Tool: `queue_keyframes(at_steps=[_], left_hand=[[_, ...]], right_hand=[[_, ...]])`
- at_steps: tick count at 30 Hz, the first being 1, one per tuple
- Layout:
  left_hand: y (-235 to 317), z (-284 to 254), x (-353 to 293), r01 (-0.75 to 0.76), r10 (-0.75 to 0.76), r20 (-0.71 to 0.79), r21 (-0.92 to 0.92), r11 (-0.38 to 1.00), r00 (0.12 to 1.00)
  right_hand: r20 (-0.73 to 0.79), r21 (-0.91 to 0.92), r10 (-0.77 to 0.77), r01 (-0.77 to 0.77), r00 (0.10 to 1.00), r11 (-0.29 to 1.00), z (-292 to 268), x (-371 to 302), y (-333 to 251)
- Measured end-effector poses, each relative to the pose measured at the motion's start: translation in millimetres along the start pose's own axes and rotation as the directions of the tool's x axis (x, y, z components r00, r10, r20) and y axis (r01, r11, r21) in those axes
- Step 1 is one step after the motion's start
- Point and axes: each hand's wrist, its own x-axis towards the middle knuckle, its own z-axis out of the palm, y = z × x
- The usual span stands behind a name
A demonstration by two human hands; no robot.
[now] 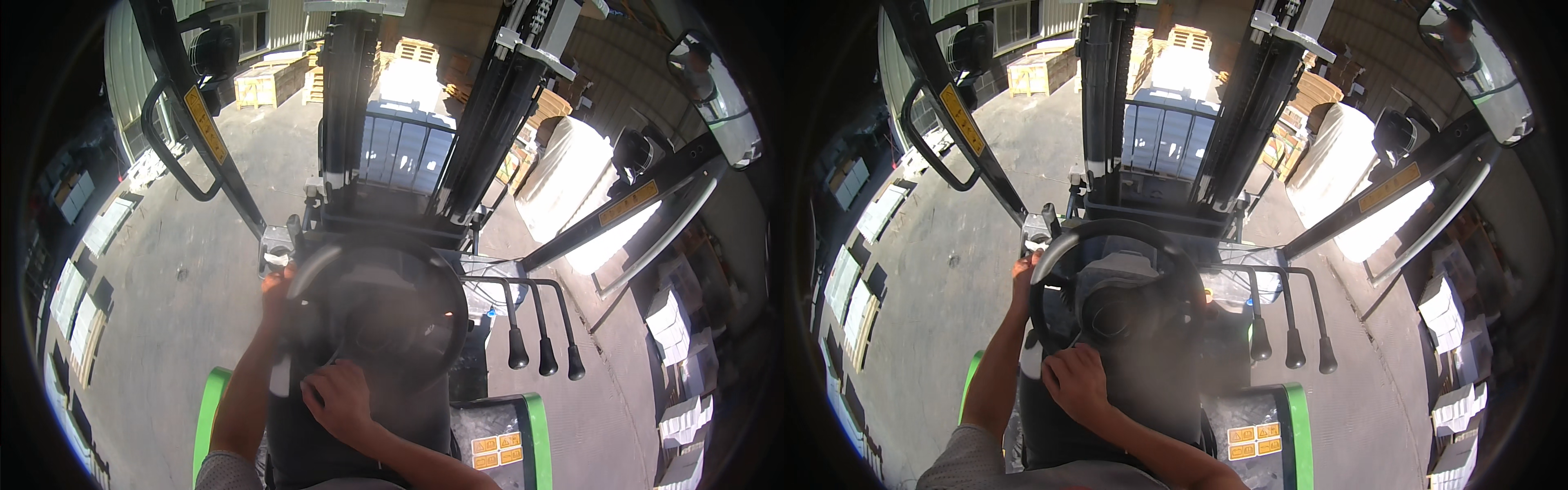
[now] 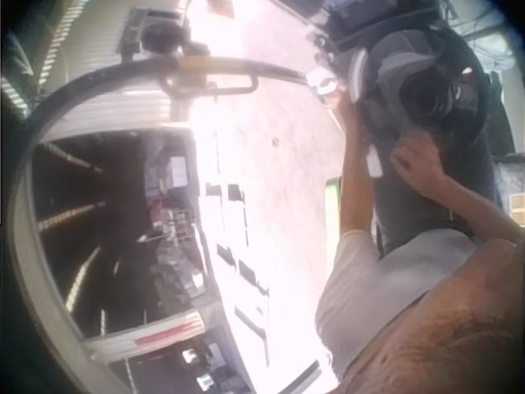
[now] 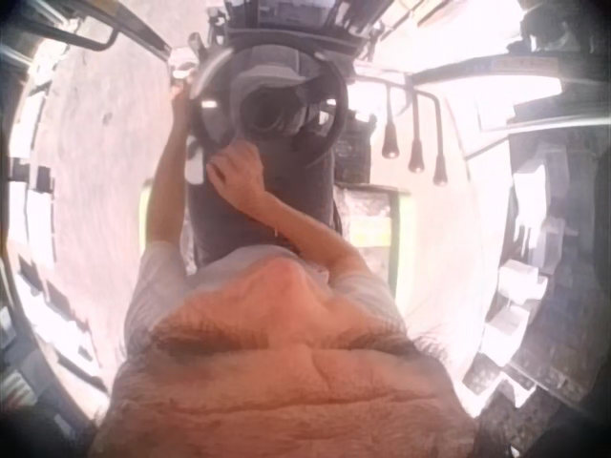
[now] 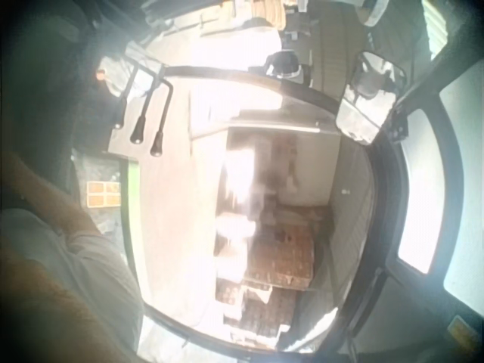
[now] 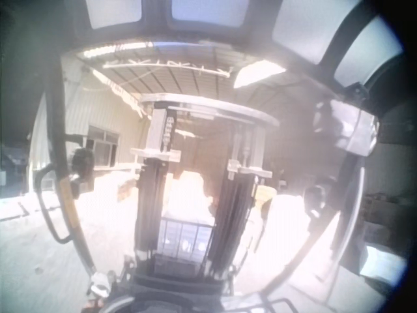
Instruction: The person operates a forklift in a warehouse, steering and maneuvering around stacked pallets. They lift a pallet of boxes using the forks, then drive forward and backward to reposition it.
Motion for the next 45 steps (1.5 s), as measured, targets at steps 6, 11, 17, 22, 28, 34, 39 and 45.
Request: queue_keyframes(at_steps=[6, 11, 17, 22, 28, 34, 39, 45], left_hand=[[43.6, -15.9, -34.0, -0.297, 0.294, 0.041, 0.113, 0.948, 0.955], [65.2, -61.5, -129.5, 0.021, -0.021, 0.005, 0.037, 0.999, 1.0], [43.9, -157.4, -303.0, 0.038, -0.037, -0.021, 0.048, 0.998, 0.999], [6.2, -236.4, -444.5, 0.033, -0.033, -0.008, 0.027, 0.999, 0.999], [-23.9, -292.8, -551.2, 0.038, -0.035, -0.029, 0.089, 0.995, 0.999], [-22.3, -279.9, -522.7, 0.021, -0.005, -0.094, 0.17, 0.985, 0.996], [-18.5, -238.9, -446.5, 0.019, 0.008, -0.116, 0.224, 0.975, 0.993], [-11.0, -198.7, -374.1, 0.024, 0.013, -0.137, 0.262, 0.965, 0.99]], right_hand=[[-0.064, 0.044, -0.091, 0.094, 0.994, 0.995, 29.0, 46.6, -12.0], [-0.04, 0.046, -0.118, 0.12, 0.992, 0.992, 14.9, -17.1, -75.9], [-0.046, 0.031, -0.085, 0.087, 0.995, 0.996, -25.0, -175.7, -224.5], [-0.073, 0.041, -0.062, 0.065, 0.995, 0.997, -49.0, -300.1, -350.5], [-0.119, 0.039, -0.065, 0.07, 0.991, 0.997, -67.6, -389.9, -445.5], [-0.126, 0.037, -0.063, 0.068, 0.99, 0.997, -64.7, -374.8, -430.2], [-0.133, 0.037, -0.058, 0.064, 0.989, 0.997, -48.4, -317.1, -367.7], [-0.124, 0.038, -0.059, 0.064, 0.99, 0.997, -35.5, -268.2, -313.0]])
